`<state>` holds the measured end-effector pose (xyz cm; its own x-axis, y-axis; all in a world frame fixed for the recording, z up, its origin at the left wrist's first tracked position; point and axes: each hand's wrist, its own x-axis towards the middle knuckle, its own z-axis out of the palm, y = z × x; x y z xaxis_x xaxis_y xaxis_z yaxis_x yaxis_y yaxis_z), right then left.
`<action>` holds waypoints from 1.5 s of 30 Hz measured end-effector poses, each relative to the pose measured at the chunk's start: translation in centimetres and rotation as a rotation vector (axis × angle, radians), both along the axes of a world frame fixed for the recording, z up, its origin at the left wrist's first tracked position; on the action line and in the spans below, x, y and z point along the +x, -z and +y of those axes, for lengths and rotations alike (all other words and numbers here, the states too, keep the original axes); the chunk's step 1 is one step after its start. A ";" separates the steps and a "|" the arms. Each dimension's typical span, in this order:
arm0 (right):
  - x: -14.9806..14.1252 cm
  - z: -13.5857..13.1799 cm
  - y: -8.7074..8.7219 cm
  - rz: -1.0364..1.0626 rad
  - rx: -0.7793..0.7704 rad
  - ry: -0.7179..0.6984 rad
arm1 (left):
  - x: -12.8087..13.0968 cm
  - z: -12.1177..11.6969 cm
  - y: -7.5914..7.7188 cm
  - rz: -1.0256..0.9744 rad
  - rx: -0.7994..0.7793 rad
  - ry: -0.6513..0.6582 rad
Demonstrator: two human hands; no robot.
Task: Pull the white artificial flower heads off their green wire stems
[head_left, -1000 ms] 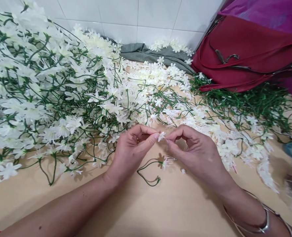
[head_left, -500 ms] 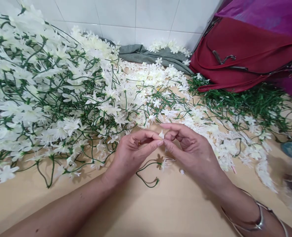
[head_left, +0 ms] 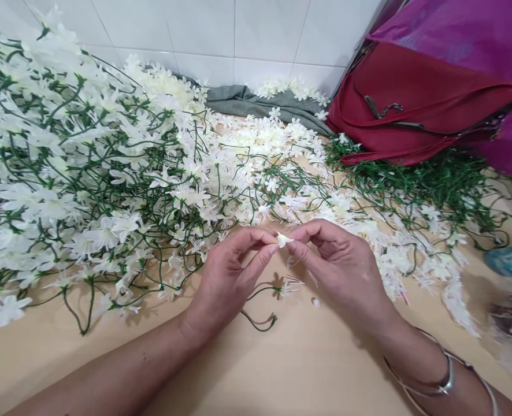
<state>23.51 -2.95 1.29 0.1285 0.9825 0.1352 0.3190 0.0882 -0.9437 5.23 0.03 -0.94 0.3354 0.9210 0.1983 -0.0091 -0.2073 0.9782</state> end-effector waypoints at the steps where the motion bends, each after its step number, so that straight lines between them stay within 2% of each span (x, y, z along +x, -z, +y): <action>1: -0.1 0.0 0.0 0.026 -0.017 0.000 | 0.0 0.0 -0.2 -0.007 0.004 -0.010; 4: -0.2 0.0 0.0 0.080 -0.052 -0.015 | -0.1 0.1 -0.5 0.023 0.053 0.008; 7: -0.1 0.3 0.0 0.100 0.013 -0.023 | -0.1 0.1 -0.5 0.061 0.097 0.048; 9: 0.1 0.5 0.0 0.122 0.057 -0.021 | 0.0 0.0 -0.4 0.048 0.069 0.034; 11: 0.4 0.7 0.0 0.143 0.062 0.013 | 0.0 -0.1 -0.4 0.041 0.044 0.006; 13: 0.7 1.0 0.1 0.136 0.056 0.067 | -0.1 -0.1 -0.7 0.082 0.090 0.005; 15: 1.1 1.3 0.3 0.113 0.066 0.109 | -0.4 0.0 -1.5 0.141 0.205 0.100; 17: 1.5 1.5 0.5 0.094 0.068 0.131 | -1.0 0.2 -2.4 0.240 0.350 0.309; 19: 1.8 1.8 0.6 0.086 0.069 0.144 | -1.7 0.2 -3.1 0.438 0.493 0.516; 20: 2.0 1.8 0.7 0.084 0.070 0.147 | -2.0 0.2 -3.4 0.562 0.556 0.568; 22: 2.2 1.9 0.6 0.082 0.074 0.149 | -2.6 0.1 -3.5 0.775 0.634 0.599; 25: 2.4 1.9 0.6 0.080 0.070 0.146 | -2.9 0.0 -3.2 0.846 0.652 0.632; 29: 2.6 2.0 0.8 0.086 0.069 0.102 | -2.5 0.3 -2.7 0.722 0.566 0.674; 31: 2.6 2.0 0.8 0.103 0.060 0.076 | -2.2 0.5 -2.7 0.625 0.472 0.642; 36: 2.6 1.7 0.4 0.176 -0.007 -0.012 | -1.3 0.3 -2.1 0.280 0.111 0.328; 40: 2.3 1.3 -0.2 0.260 -0.083 -0.143 | -1.1 0.4 -1.3 0.067 -0.188 0.238; 45: 2.2 1.1 -0.2 0.280 -0.159 -0.235 | -1.1 0.8 -1.2 0.041 -0.217 0.224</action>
<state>25.71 -1.86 1.46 -0.0923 0.9953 -0.0293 0.0356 -0.0261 -0.9990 4.14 0.79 0.27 0.5387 0.8424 -0.0123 0.0093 0.0087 0.9999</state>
